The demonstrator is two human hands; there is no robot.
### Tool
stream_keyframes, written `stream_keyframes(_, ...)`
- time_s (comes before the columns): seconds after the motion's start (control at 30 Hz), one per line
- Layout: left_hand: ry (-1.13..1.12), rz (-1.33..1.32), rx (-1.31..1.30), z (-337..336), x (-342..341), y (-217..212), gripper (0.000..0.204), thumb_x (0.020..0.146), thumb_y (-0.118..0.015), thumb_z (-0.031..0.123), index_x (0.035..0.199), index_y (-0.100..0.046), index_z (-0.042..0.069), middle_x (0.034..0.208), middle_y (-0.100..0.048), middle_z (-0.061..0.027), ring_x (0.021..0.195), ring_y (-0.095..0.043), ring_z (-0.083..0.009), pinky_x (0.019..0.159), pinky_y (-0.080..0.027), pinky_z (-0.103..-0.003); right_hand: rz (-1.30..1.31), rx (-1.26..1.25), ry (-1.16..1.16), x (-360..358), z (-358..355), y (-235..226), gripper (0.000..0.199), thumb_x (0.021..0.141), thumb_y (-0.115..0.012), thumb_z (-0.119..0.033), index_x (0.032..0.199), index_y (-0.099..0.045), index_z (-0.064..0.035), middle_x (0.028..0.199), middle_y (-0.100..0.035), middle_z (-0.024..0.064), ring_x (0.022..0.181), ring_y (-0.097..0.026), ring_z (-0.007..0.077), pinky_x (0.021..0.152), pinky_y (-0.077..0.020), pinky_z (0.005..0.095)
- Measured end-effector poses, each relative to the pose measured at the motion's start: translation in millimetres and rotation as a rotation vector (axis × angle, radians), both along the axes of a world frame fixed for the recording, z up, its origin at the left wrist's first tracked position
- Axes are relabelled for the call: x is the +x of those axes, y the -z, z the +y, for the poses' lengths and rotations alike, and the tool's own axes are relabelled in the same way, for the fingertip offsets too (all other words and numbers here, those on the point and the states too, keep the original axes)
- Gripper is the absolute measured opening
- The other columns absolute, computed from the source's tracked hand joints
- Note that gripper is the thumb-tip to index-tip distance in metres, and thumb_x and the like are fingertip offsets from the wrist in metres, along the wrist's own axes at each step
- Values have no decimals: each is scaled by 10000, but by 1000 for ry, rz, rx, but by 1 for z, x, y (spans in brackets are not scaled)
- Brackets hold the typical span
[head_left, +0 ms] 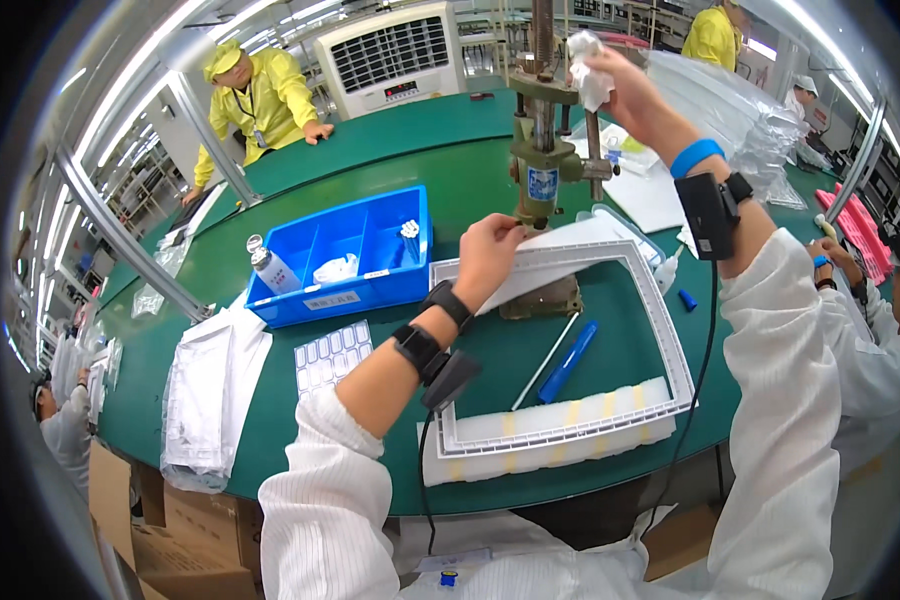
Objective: Assembling a white plastic frame using glue and a manual press followed by light hammering to secure components.
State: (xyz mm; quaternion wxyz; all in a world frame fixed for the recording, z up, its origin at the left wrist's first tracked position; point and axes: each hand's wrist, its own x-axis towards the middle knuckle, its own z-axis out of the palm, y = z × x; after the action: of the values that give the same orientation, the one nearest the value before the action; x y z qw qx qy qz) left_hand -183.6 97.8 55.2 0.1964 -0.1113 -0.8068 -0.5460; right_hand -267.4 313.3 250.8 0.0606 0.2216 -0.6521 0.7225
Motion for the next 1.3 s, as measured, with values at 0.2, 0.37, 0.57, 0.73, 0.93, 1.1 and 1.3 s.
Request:
stream_keyframes(0.2,-38,281,-205,-95,60,-46,121,908,-662,55,1017,-674,4,980,-733,-130,877,-701,-251,762,-527,-305,136,381,260,59,38,45,519,955,-562,-186,1437,-429,-43,1345,-582,112,1208,-568,231,1000,-441,356)
stream_keyframes(0.37,-84,294,-594,-174,78,-24,82,894,-665,116,963,-656,71,1109,-712,-65,1051,-644,-271,971,-381,-416,177,612,215,180,66,91,458,916,-586,-81,1364,-512,-22,1310,-598,119,1199,-573,224,948,-460,318)
stream_keyframes(0.57,-107,310,-654,-186,71,-5,46,912,-652,122,950,-662,97,879,-683,-37,813,-616,-205,840,-333,-359,88,965,413,265,80,131,457,884,-633,-86,1325,-538,-19,1282,-590,169,1135,-598,288,914,-474,357)
stream_keyframes(0.73,-188,328,-613,-193,57,-1,33,913,-658,125,936,-661,101,902,-690,-24,836,-625,-172,853,-298,-343,-97,980,555,285,86,159,470,892,-665,-169,1324,-549,-26,1052,-679,170,899,-681,308,766,-529,372)
stream_keyframes(0.93,-201,308,-494,-191,56,6,90,942,-615,112,1002,-681,100,946,-707,-38,857,-621,-183,860,-333,-323,-244,796,491,278,97,177,305,894,-671,-239,1014,-654,41,673,-612,146,560,-562,204,559,-450,343)
stream_keyframes(1.1,-236,302,-87,-181,80,-1,100,1014,-526,71,1074,-589,22,1069,-705,-99,1005,-636,-170,943,-462,-301,-248,765,535,315,105,169,238,914,-636,-175,999,-639,48,653,-568,113,576,-498,127,550,-421,309)
stream_keyframes(1.3,98,78,275,-147,92,-23,49,1014,-513,65,1050,-528,36,1040,-711,-125,938,-668,-177,865,-491,-307,-130,710,623,379,122,174,233,920,-606,-77,1109,-626,59,700,-599,52,605,-489,88,555,-406,264)
